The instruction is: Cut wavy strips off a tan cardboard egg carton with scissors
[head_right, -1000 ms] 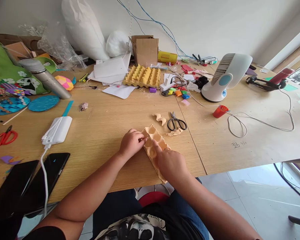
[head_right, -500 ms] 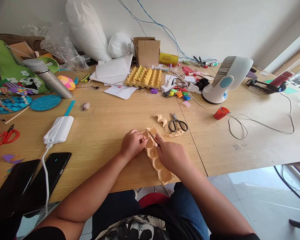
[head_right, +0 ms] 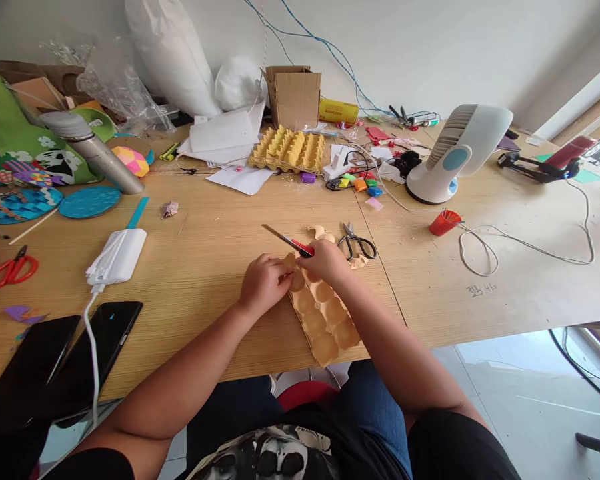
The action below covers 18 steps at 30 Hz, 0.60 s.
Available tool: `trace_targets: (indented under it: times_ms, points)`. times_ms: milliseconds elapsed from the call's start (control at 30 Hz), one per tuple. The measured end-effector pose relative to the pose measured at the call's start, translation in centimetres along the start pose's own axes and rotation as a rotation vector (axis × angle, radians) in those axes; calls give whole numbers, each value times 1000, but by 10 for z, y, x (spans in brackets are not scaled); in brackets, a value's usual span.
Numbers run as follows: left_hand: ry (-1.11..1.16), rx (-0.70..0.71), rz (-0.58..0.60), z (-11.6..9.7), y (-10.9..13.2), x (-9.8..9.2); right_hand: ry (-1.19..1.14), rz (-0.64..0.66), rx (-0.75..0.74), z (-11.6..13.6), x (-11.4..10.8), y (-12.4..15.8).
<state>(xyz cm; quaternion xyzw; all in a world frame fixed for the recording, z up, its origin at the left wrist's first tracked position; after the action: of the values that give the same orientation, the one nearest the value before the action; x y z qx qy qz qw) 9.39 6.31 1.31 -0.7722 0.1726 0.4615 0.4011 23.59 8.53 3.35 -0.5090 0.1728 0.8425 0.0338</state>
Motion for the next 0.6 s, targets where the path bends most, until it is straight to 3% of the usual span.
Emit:
trace_targets:
  times_ms: [200, 600]
  points:
    - [-38, 13, 6, 0, 0, 2, 211, 42, 30, 4, 14, -12]
    - [-17, 15, -7, -1, 1, 4, 276, -17, -33, 20, 19, -4]
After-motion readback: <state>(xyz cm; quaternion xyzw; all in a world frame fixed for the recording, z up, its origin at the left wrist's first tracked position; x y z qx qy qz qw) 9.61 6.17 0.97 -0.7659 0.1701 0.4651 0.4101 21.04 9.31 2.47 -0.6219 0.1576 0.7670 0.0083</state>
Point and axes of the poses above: each hand's wrist, its own y-axis away from the middle knuckle, its own x-axis out of the palm, z = x × y, the point moved 9 cm from there along -y, towards the middle knuckle, and after that the axes turned 15 degrees about x, right-handed, at the moved point
